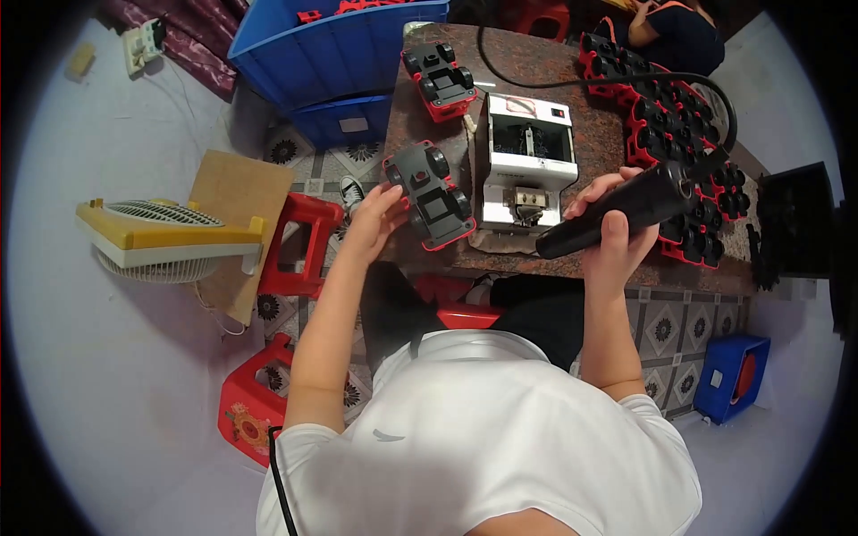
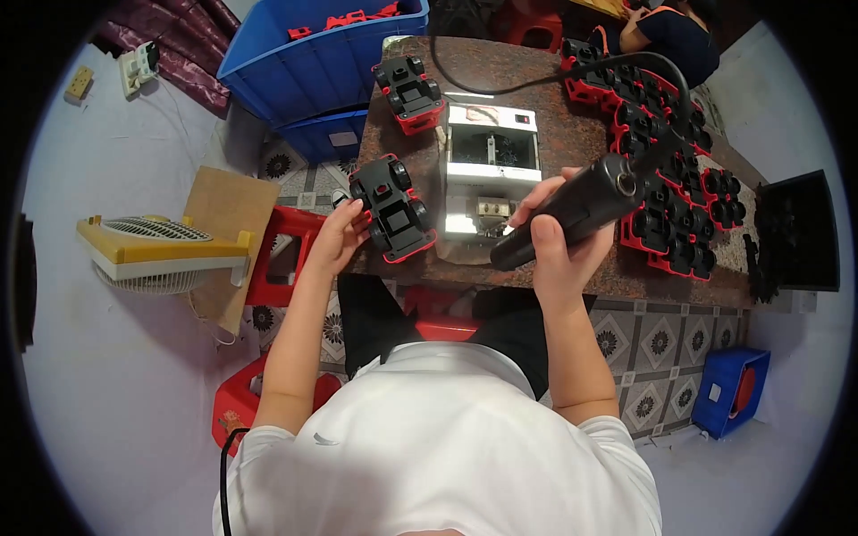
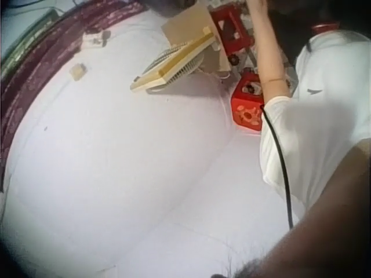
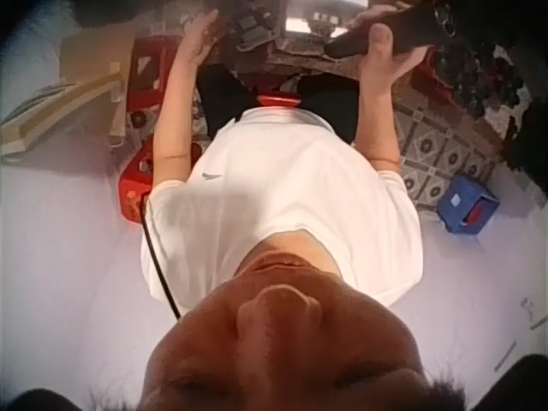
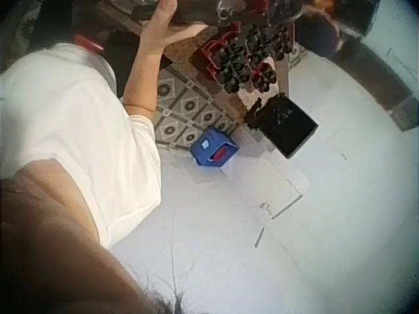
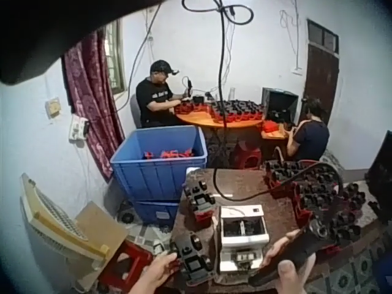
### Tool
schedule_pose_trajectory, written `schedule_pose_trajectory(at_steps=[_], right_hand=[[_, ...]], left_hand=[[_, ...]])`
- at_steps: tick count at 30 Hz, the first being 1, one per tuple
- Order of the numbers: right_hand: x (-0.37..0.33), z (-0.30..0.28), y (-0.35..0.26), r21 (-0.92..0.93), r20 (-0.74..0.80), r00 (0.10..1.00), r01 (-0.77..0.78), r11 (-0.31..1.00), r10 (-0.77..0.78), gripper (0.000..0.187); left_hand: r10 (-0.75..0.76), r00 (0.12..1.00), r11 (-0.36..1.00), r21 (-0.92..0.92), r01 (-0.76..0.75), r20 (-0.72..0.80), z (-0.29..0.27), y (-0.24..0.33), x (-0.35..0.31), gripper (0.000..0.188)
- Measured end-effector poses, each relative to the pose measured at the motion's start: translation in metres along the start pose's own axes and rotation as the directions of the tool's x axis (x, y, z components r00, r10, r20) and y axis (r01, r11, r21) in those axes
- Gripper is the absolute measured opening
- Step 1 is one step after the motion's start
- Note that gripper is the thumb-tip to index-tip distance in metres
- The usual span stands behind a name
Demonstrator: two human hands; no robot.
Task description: The person assembles plastic toy vehicle bases by driving screws into each unit with an electric screwdriver and placing them on the table.
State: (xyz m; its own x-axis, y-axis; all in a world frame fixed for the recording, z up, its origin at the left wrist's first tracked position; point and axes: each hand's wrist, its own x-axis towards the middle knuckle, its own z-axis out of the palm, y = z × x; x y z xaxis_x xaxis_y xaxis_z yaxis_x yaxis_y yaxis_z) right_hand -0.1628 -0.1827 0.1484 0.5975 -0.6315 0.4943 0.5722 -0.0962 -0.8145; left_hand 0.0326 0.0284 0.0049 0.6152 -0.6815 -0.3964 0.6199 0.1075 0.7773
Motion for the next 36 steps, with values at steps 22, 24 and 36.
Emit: schedule_pose_trajectory(at_steps=[22, 24, 36], right_hand=[[0.003, -0.007, 0.051, -0.041, 0.081, 0.966, 0.249, 0.968, -0.245, 0.055], [0.002, -0.006, 0.052, -0.028, 0.071, 0.972, 0.228, 0.973, -0.225, 0.054], [0.007, -0.011, 0.054, -0.122, 0.036, 0.986, 0.168, 0.978, -0.165, 0.045]], left_hand=[[0.165, 0.981, 0.986, -0.005, -0.166, -0.100, 0.016, -0.032, 0.018, 0.059], [0.189, 0.968, 0.982, 0.031, -0.186, -0.166, 0.023, -0.034, 0.018, 0.059], [0.254, 0.950, 0.966, 0.011, -0.257, -0.181, 0.030, -0.039, 0.016, 0.056]])
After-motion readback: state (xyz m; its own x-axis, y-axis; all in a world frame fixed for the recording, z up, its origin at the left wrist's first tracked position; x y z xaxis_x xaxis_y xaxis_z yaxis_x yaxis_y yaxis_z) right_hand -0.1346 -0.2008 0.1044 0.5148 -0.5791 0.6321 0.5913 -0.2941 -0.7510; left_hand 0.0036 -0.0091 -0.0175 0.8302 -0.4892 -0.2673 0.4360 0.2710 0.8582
